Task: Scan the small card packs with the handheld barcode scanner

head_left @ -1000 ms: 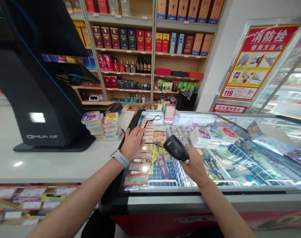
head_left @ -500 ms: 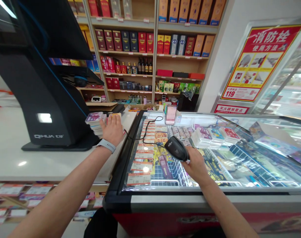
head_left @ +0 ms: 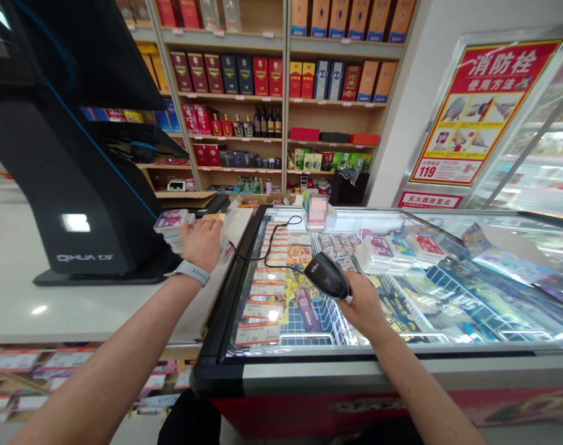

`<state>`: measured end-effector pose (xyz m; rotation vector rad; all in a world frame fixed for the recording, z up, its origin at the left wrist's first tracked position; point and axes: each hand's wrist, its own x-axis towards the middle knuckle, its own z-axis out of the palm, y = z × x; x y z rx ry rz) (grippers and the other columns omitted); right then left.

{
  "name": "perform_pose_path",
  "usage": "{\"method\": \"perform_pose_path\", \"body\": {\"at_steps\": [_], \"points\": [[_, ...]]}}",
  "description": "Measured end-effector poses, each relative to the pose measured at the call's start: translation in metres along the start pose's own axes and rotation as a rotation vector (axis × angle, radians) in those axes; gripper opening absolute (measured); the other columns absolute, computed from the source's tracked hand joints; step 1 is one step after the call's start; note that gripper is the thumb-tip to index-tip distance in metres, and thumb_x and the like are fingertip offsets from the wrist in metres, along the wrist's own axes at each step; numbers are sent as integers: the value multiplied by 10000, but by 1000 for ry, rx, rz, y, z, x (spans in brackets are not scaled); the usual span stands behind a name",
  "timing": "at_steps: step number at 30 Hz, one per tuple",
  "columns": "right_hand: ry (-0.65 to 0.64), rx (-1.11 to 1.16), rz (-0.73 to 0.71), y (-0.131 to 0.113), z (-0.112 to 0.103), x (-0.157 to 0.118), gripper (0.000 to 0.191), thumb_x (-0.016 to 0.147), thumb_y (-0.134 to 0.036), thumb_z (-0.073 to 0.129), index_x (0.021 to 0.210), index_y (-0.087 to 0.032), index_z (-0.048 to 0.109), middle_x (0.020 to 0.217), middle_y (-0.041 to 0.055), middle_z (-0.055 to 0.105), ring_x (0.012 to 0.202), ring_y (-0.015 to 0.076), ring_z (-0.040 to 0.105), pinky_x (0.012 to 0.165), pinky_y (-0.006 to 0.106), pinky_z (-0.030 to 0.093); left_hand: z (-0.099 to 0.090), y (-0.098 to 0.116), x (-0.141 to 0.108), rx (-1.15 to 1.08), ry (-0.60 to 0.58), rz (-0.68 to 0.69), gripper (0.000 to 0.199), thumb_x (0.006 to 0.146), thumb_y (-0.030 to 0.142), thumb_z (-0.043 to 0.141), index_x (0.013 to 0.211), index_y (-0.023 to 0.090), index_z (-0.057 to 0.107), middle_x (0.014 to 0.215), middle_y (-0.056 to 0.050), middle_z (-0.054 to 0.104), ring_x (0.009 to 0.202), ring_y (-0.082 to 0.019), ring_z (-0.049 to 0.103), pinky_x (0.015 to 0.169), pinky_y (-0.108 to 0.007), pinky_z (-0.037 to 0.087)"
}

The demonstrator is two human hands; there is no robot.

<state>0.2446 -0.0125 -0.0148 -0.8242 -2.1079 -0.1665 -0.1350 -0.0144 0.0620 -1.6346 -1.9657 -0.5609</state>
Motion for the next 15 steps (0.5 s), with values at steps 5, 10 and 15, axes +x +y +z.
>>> {"method": "perform_pose_path", "body": {"at_steps": [5, 10, 15], "points": [[6, 7, -4, -1, -1, 1, 334, 804, -227, 522, 1134, -175, 513, 984, 108, 623, 878, 261, 573, 761, 402, 464, 0, -1, -4, -47, 49, 23, 430, 881, 168, 292, 1194, 166, 587, 1227, -162, 600, 1179, -336, 482, 978, -535, 290], [8, -5, -7, -1, -1, 1, 341, 806, -228, 520, 1142, -175, 511, 991, 113, 628, 876, 264, 577, 762, 404, 469, -1, 4, -8, -169, 104, 65, 474, 853, 143, 346, 1285, 170, 540, 1308, -129, 559, 1239, -306, 445, 1025, -479, 311], [7, 6, -12, 1, 0, 0, 344, 814, -238, 536, 1150, -175, 501, 1011, 112, 626, 891, 262, 573, 774, 403, 463, 3, 23, -14, -271, 140, 113, 455, 863, 140, 354, 1267, 175, 560, 1328, -105, 553, 1262, -262, 443, 1074, -448, 313]]}}
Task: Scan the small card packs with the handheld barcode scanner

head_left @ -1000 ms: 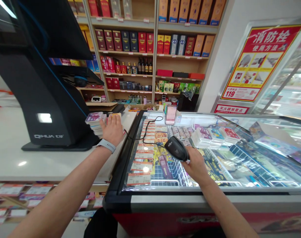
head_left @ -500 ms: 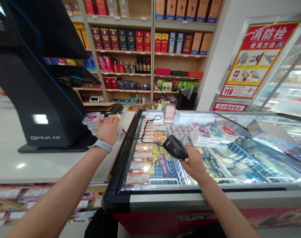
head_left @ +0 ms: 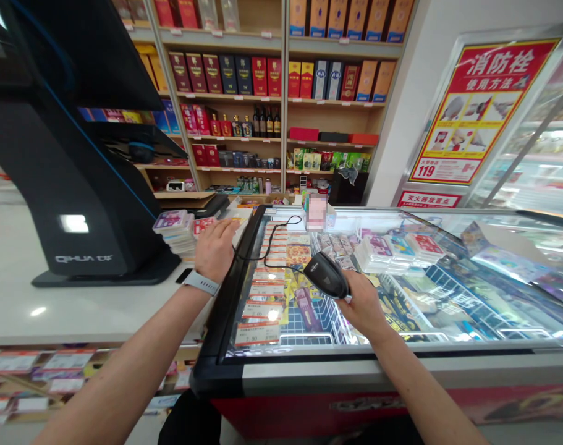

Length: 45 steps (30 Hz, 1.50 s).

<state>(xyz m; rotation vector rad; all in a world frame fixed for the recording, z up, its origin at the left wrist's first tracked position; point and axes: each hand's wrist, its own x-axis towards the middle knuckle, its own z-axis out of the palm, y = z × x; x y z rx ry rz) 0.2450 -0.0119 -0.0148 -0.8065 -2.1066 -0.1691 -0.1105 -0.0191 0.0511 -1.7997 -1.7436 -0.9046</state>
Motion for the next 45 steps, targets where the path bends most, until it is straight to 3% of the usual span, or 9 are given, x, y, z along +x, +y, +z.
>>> {"method": "perform_pose_path", "body": {"at_steps": [6, 12, 15, 18, 26, 34, 45], "points": [[-9, 6, 10, 0, 0, -1, 317, 823, -262, 528, 1127, -174, 513, 986, 109, 625, 878, 259, 578, 763, 400, 458, 21, 36, -11, -251, -2, 43, 414, 867, 131, 355, 1159, 212, 638, 1245, -64, 601, 1221, -212, 483, 1095, -409, 348], [11, 7, 2, -1, -1, 1, 305, 831, -260, 528, 1125, -179, 512, 971, 102, 624, 860, 253, 568, 753, 396, 454, 51, 56, -23, -584, 6, -145, 350, 790, 80, 438, 935, 217, 725, 1400, -53, 440, 1287, -216, 449, 1077, -415, 398], [-5, 15, 5, -1, -2, 2, 299, 840, -267, 541, 1123, -177, 509, 970, 101, 624, 859, 254, 563, 754, 397, 451, 66, 60, -27, -767, -51, -248, 311, 766, 87, 461, 879, 193, 732, 1351, -82, 476, 1257, -215, 482, 994, -371, 476], [-13, 20, 14, -2, -3, 2, 315, 836, -263, 550, 1135, -173, 505, 986, 104, 624, 884, 257, 569, 767, 398, 455, 75, 62, -30, -852, -61, -280, 302, 749, 95, 478, 883, 195, 729, 1282, -83, 533, 1226, -202, 509, 1017, -372, 457], [-2, 11, 7, -1, -1, 1, 321, 841, -275, 546, 1144, -177, 508, 994, 105, 625, 892, 256, 576, 780, 397, 461, 70, 63, -41, -954, -21, -326, 251, 710, 93, 499, 823, 171, 709, 1182, -91, 571, 1145, -193, 563, 1006, -369, 471], [0, 7, 11, -4, -2, 2, 275, 838, -263, 534, 1100, -179, 527, 948, 95, 626, 857, 250, 573, 760, 389, 457, 67, 70, -43, -929, -110, -348, 329, 678, 141, 655, 1001, 189, 699, 1264, -90, 497, 1246, -213, 489, 1047, -356, 444], [-12, 7, 9, -3, -3, 2, 324, 801, -219, 563, 1118, -177, 509, 957, 102, 621, 856, 260, 565, 754, 394, 459, 58, 72, -43, -922, -81, -355, 415, 683, 102, 672, 1089, 188, 684, 1281, -103, 484, 1237, -240, 500, 1050, -363, 448]]}}
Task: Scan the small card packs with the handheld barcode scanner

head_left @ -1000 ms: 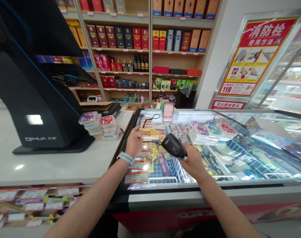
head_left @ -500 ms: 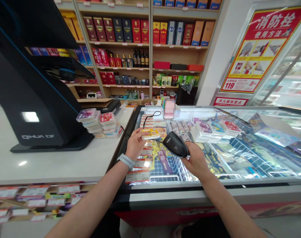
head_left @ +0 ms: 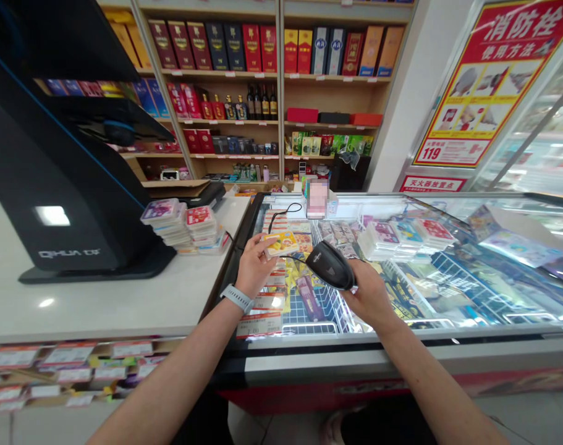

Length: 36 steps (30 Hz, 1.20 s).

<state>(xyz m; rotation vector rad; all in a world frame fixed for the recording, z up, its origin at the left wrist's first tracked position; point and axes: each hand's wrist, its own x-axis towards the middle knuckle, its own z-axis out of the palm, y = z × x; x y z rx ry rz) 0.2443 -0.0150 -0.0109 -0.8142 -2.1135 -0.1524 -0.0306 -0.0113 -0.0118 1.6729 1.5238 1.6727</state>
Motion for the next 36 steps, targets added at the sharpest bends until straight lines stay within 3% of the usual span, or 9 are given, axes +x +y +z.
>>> {"method": "perform_pose_path", "body": {"at_steps": [4, 7, 12, 18, 24, 30, 36], "points": [[-5, 1, 6, 0, 0, 0, 324, 800, -220, 566, 1117, -181, 508, 948, 96, 619, 850, 258, 561, 749, 394, 456, 1, -4, 0, -104, -3, -20, 451, 673, 104, 669, 1115, 192, 677, 1307, -103, 458, 1255, -229, 484, 1012, -329, 472], [-3, 7, 3, 0, 1, 1, 317, 806, -232, 570, 1113, -181, 510, 947, 97, 618, 849, 257, 560, 744, 391, 457, 2, -5, 0, -220, -6, -71, 425, 664, 170, 719, 1088, 171, 691, 1269, -108, 528, 1219, -237, 514, 977, -325, 484], [3, 9, 1, -1, 0, 1, 312, 806, -229, 564, 1111, -187, 511, 955, 97, 621, 850, 256, 565, 745, 391, 461, 0, 0, 0, -478, -58, -352, 562, 650, 341, 784, 1159, 140, 661, 950, -85, 704, 894, -206, 653, 776, -308, 529], [-2, 3, -1, 0, 0, 1, 329, 792, -215, 568, 1114, -182, 512, 963, 98, 621, 858, 257, 566, 751, 392, 462, -4, 7, 0, -631, -71, -463, 506, 714, 450, 733, 1121, 157, 670, 1129, -117, 679, 972, -201, 662, 642, -202, 482], [2, -2, -4, 0, 0, 1, 318, 797, -219, 570, 1108, -184, 513, 962, 96, 625, 869, 255, 570, 754, 386, 466, -5, 7, 2, -786, -60, -603, 381, 757, 421, 712, 966, 106, 658, 883, -123, 706, 911, -229, 694, 556, -175, 480], [2, -6, -2, -2, 0, 1, 292, 809, -234, 554, 1095, -187, 520, 947, 93, 626, 849, 251, 571, 744, 383, 463, -3, 5, 4, -862, -80, -668, 329, 847, 396, 617, 985, 98, 636, 862, -125, 702, 854, -195, 696, 639, -202, 552], [5, -12, -4, -1, 0, 1, 294, 819, -249, 553, 1106, -188, 522, 943, 91, 623, 849, 250, 572, 739, 379, 462, 0, 0, 1, -841, -120, -626, 315, 856, 387, 607, 1006, 112, 641, 922, -107, 704, 799, -150, 688, 766, -250, 577]]}}
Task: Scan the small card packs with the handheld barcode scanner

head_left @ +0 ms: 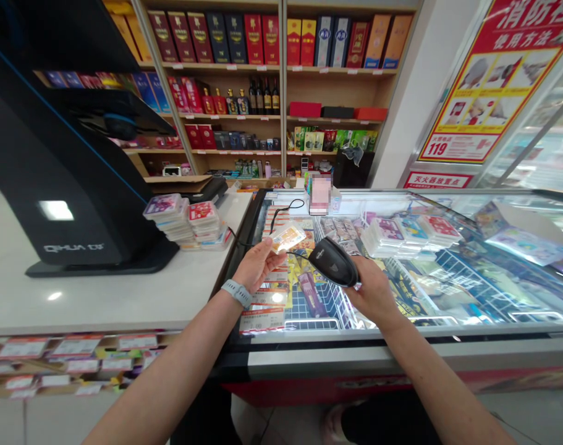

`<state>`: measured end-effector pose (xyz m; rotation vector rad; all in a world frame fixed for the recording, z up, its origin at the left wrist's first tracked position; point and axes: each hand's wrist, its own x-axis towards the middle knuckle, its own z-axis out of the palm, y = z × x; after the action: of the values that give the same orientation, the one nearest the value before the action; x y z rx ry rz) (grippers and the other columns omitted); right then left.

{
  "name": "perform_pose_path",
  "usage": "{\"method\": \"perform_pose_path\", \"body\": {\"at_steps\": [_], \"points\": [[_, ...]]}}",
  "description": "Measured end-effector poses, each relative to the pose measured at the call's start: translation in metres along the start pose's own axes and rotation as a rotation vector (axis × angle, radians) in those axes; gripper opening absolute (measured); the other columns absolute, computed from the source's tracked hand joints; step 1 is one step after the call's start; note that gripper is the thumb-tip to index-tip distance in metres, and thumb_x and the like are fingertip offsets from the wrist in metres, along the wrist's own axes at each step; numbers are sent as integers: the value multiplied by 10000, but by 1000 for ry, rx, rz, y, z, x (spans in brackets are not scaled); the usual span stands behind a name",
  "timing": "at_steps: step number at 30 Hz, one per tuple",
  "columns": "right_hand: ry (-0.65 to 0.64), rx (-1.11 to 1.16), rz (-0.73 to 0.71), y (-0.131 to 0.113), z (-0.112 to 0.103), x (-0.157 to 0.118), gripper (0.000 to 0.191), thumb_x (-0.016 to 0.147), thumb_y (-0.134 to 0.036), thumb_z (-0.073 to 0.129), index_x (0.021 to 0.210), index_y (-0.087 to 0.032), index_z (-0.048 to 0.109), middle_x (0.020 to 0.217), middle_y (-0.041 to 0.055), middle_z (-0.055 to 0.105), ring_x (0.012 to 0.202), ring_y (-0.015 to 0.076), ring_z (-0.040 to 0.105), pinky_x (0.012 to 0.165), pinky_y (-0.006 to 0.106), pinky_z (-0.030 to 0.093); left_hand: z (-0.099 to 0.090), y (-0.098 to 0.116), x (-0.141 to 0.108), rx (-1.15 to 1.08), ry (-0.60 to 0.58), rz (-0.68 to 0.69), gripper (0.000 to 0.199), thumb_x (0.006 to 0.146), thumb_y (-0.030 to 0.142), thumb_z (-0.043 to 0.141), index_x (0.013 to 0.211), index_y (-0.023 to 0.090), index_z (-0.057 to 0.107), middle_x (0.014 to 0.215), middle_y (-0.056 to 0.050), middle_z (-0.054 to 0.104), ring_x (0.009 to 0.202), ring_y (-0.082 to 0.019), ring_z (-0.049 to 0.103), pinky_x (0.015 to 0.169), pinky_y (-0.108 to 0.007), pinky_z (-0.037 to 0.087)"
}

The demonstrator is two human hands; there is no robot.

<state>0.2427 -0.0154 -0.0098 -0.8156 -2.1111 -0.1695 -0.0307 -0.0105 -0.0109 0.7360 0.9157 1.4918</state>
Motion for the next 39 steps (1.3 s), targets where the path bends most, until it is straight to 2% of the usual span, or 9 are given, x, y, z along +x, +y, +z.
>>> {"method": "perform_pose_path", "body": {"at_steps": [6, 10, 14, 18, 23, 29, 32, 35, 39], "points": [[7, -3, -7, 1, 0, 0, 310, 813, -235, 558, 1117, -188, 517, 963, 101, 629, 867, 262, 579, 753, 391, 470, -3, -1, 1, 39, 12, -9, 409, 806, 491, 637, 988, 126, 644, 899, -109, 702, 744, -130, 671, 681, -224, 565], [8, 1, -10, 0, -1, 0, 312, 808, -229, 554, 1115, -189, 514, 968, 101, 629, 870, 261, 577, 757, 391, 469, -7, -3, 4, 88, 28, 25, 326, 734, 395, 740, 911, 134, 655, 775, -39, 669, 627, -67, 601, 614, -176, 522], [3, -9, -2, -1, -1, 1, 286, 811, -230, 555, 1091, -186, 517, 931, 90, 626, 841, 251, 572, 732, 377, 460, -7, -3, 4, 121, -7, 45, 328, 653, 301, 803, 906, 141, 669, 834, -16, 664, 629, -35, 552, 601, -146, 471], [7, -7, -11, 0, 0, 0, 290, 811, -242, 556, 1093, -186, 517, 935, 90, 624, 843, 250, 571, 729, 372, 456, -5, 2, 2, 120, 16, 82, 254, 652, 307, 791, 763, 127, 651, 676, 14, 610, 585, -35, 511, 577, -152, 424], [-3, -20, -3, 1, 0, 0, 285, 820, -270, 551, 1092, -189, 524, 916, 90, 622, 822, 251, 573, 714, 371, 451, -2, 6, 0, 122, 57, 193, 341, 696, 395, 736, 930, 172, 627, 883, -22, 681, 693, -81, 591, 610, -189, 439], [-3, -7, -16, 0, 0, 0, 286, 826, -261, 544, 1102, -190, 520, 945, 100, 629, 844, 257, 582, 738, 386, 464, -5, 0, 1, 283, 121, 282, 410, 774, 525, 633, 1028, 208, 574, 668, 49, 578, 421, -37, 406, 383, -164, 289], [-7, -3, -18, 0, 0, 0, 302, 817, -247, 543, 1113, -193, 518, 959, 102, 629, 855, 260, 588, 753, 394, 469, -7, -4, 3, 328, 124, 287, 442, 799, 570, 574, 1067, 218, 557, 678, 43, 576, 411, -49, 429, 360, -171, 299], [-11, -5, -21, 0, -1, 1, 311, 805, -231, 545, 1112, -190, 513, 967, 104, 629, 865, 263, 588, 762, 400, 470, -7, -6, 5, 317, 124, 255, 462, 767, 520, 636, 1101, 215, 540, 710, 33, 608, 462, -67, 491, 405, -180, 378], [-9, -10, -22, 0, -1, 1, 321, 797, -218, 548, 1115, -186, 513, 977, 109, 630, 875, 266, 589, 766, 401, 471, -5, -2, 5, 258, 61, 187, 579, 626, 298, 790, 1135, 180, 541, 893, -30, 693, 653, -94, 599, 524, -176, 428]]}}
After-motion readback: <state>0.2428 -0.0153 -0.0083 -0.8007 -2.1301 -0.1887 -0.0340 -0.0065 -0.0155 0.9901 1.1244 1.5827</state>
